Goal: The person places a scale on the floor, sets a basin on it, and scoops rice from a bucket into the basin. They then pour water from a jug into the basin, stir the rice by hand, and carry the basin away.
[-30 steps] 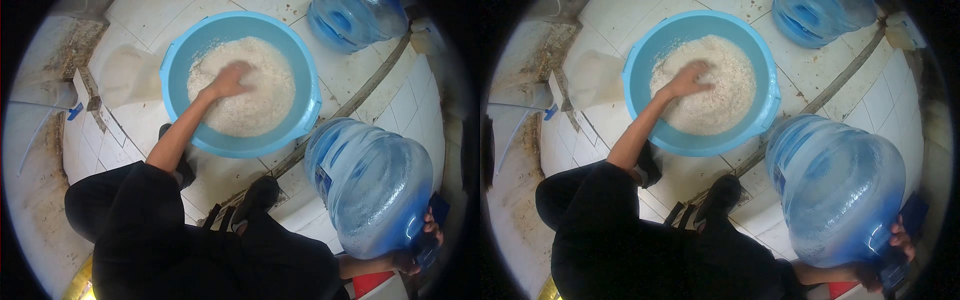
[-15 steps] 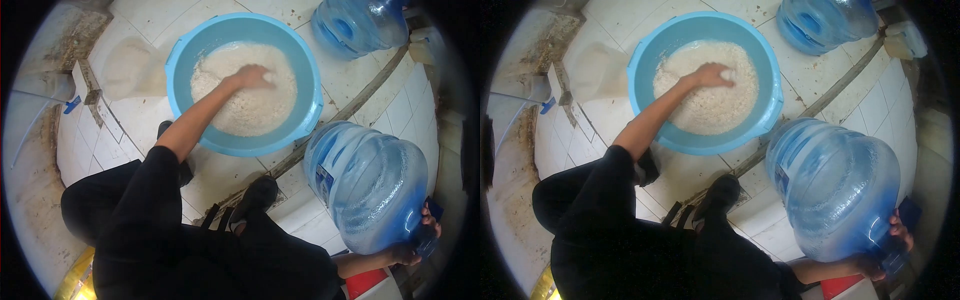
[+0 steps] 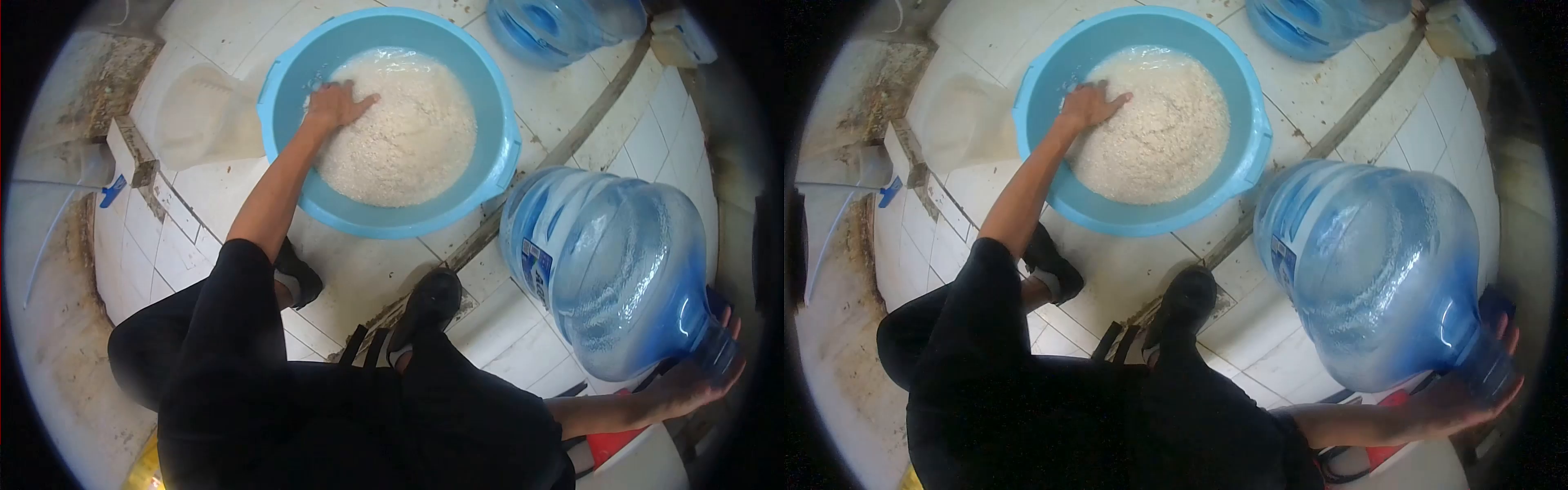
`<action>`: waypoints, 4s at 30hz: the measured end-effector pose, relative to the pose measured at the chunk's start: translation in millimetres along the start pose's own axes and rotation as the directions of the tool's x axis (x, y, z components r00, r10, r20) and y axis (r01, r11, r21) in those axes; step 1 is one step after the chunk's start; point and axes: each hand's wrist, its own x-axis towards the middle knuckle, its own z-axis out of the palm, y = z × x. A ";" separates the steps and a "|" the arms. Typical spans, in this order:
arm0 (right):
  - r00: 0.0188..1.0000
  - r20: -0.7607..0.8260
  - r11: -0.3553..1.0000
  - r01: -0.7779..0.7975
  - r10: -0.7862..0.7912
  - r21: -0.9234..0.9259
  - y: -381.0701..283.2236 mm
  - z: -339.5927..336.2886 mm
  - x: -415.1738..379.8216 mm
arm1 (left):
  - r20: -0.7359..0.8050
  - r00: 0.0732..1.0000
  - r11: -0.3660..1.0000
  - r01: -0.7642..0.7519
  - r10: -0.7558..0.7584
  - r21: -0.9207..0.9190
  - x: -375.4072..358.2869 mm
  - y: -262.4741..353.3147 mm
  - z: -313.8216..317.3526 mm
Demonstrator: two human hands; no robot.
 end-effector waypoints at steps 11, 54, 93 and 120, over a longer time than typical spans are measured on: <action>0.766 0.629 0.489 -0.602 0.131 0.631 -52.7 150.4 -124.5 | 0.341 0.931 0.903 0.250 -0.126 -0.348 -31.6 -11.3 8.4; 0.849 0.288 0.896 -0.420 0.443 -0.142 43.6 291.4 -204.5 | 0.089 0.942 0.944 -0.327 0.324 0.031 -36.9 135.0 11.2; 0.826 0.278 0.868 -0.493 0.489 -0.062 48.3 298.0 -200.5 | 0.152 0.674 0.679 -0.653 0.723 -0.337 -33.3 57.9 -3.5; 0.840 0.310 0.891 -0.450 0.445 -0.058 54.0 298.8 -202.2 | 0.416 0.569 0.620 -0.785 0.709 0.017 -95.1 105.8 -40.0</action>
